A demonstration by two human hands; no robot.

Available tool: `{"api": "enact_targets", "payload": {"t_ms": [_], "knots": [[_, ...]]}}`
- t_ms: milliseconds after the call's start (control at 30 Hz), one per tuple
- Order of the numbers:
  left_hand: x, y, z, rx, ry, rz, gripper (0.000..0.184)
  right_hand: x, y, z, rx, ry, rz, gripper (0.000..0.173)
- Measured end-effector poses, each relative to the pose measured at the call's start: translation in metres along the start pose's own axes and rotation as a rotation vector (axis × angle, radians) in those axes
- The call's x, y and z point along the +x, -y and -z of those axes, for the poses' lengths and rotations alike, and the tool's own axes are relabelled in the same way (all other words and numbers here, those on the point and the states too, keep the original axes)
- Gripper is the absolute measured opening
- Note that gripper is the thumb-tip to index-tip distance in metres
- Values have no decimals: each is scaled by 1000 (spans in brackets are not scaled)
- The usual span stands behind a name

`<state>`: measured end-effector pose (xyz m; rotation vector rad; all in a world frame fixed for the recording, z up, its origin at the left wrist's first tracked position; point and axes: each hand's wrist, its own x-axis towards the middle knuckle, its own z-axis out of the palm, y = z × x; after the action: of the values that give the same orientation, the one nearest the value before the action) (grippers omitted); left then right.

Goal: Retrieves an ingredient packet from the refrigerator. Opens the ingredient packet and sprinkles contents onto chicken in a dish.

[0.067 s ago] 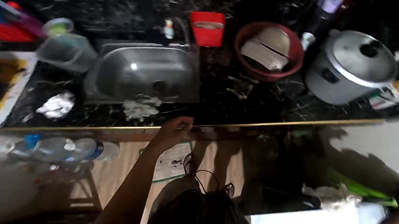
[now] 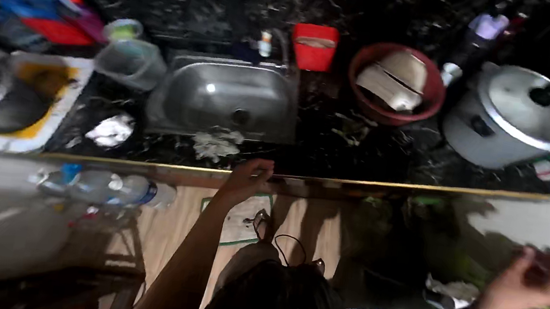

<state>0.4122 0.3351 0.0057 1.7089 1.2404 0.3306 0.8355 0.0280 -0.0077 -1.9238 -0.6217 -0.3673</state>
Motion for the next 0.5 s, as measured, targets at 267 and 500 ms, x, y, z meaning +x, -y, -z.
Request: {"api": "enact_targets", "payload": {"t_ms": [267,500], "knots": [[9,91,113,-60,-192,-9,33,-108,189,-286,212,1005,220,43],[-24,175,208,-151,-352,156,37,-111,259,-486,305,1162,-139,37]]}}
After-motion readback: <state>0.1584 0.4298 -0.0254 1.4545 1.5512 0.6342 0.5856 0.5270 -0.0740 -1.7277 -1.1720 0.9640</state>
